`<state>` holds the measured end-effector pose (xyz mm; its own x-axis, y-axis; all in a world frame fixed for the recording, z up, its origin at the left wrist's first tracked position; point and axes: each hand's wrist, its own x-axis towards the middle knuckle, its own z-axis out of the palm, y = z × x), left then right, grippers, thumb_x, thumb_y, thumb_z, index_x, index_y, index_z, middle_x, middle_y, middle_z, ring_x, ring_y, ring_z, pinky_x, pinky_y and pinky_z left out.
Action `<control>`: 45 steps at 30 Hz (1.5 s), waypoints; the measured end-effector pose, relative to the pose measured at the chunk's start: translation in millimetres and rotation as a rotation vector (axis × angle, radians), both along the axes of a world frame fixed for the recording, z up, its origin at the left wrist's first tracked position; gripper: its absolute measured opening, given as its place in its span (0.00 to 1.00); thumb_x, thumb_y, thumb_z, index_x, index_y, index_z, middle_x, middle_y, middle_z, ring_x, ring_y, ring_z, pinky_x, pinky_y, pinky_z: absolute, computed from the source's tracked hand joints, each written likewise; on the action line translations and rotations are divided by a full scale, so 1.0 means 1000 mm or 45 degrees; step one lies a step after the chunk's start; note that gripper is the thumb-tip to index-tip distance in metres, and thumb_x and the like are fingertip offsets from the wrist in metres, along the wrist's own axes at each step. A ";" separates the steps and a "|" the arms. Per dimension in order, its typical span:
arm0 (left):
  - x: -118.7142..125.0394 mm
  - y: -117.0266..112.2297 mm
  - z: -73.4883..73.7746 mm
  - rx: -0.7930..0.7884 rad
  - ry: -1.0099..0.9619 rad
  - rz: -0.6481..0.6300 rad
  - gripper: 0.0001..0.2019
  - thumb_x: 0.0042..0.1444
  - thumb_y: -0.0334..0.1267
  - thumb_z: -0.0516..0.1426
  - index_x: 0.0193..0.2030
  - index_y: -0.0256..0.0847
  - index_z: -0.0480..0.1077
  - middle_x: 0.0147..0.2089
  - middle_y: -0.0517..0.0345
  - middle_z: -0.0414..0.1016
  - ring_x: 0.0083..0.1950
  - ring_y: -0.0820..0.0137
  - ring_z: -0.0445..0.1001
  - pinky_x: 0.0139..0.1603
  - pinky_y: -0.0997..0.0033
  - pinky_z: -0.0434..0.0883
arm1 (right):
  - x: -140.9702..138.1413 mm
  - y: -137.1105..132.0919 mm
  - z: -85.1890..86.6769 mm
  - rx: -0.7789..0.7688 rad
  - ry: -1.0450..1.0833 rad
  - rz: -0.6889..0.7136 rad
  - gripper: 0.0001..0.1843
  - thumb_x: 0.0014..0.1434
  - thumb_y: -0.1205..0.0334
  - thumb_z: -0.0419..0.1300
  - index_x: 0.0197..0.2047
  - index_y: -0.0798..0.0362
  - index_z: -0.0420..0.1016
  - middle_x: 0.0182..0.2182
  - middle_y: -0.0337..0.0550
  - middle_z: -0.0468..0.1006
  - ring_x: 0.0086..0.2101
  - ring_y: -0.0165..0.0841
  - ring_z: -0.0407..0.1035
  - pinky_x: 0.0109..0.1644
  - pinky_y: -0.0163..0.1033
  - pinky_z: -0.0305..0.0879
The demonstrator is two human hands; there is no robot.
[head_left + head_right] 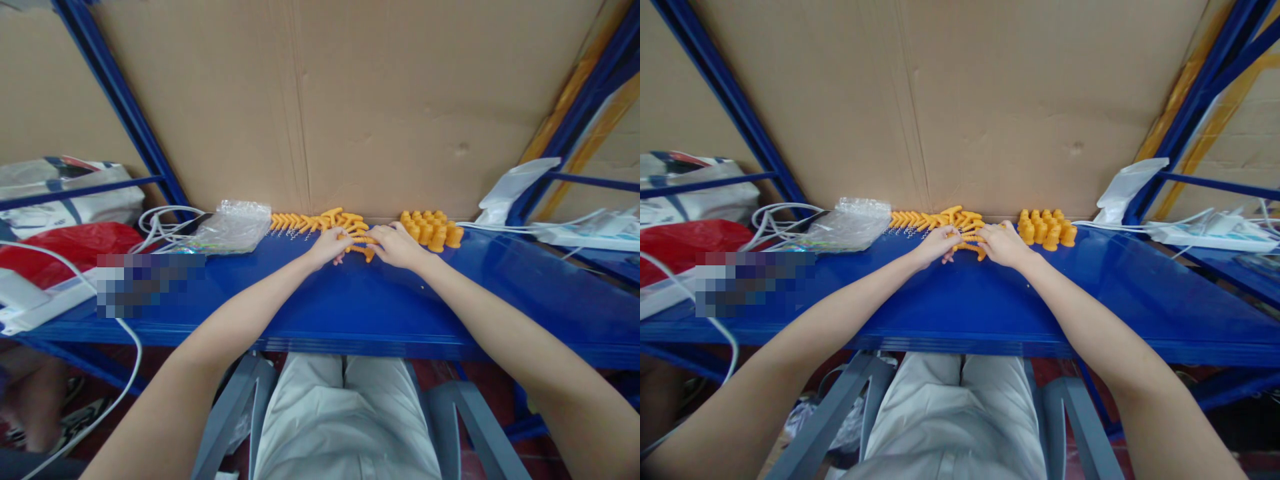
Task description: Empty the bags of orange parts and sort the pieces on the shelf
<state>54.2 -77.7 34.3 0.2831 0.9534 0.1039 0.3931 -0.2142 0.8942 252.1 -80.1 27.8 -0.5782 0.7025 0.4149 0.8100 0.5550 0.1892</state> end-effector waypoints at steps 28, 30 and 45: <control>0.001 -0.007 0.008 -0.076 -0.057 0.049 0.11 0.67 0.30 0.52 0.32 0.43 0.57 0.11 0.73 0.59 0.11 0.78 0.60 0.19 0.81 0.62 | 0.044 0.015 0.018 0.240 0.200 -0.370 0.15 0.66 0.59 0.53 0.50 0.52 0.77 0.48 0.56 0.80 0.49 0.48 0.70 0.51 0.50 0.57; 0.001 -0.007 0.008 -0.073 -0.065 0.044 0.11 0.67 0.30 0.52 0.32 0.43 0.57 0.11 0.73 0.59 0.11 0.78 0.60 0.19 0.81 0.62 | 0.051 0.017 0.021 0.277 0.249 -0.407 0.15 0.66 0.58 0.53 0.49 0.52 0.77 0.46 0.56 0.79 0.48 0.48 0.69 0.50 0.50 0.58; 0.000 -0.003 0.003 -0.062 -0.059 0.004 0.10 0.66 0.29 0.53 0.33 0.42 0.60 0.12 0.73 0.59 0.11 0.79 0.60 0.18 0.81 0.61 | 0.102 0.018 0.045 -0.195 0.283 -1.028 0.16 0.59 0.52 0.62 0.45 0.52 0.81 0.45 0.59 0.81 0.49 0.52 0.75 0.48 0.51 0.69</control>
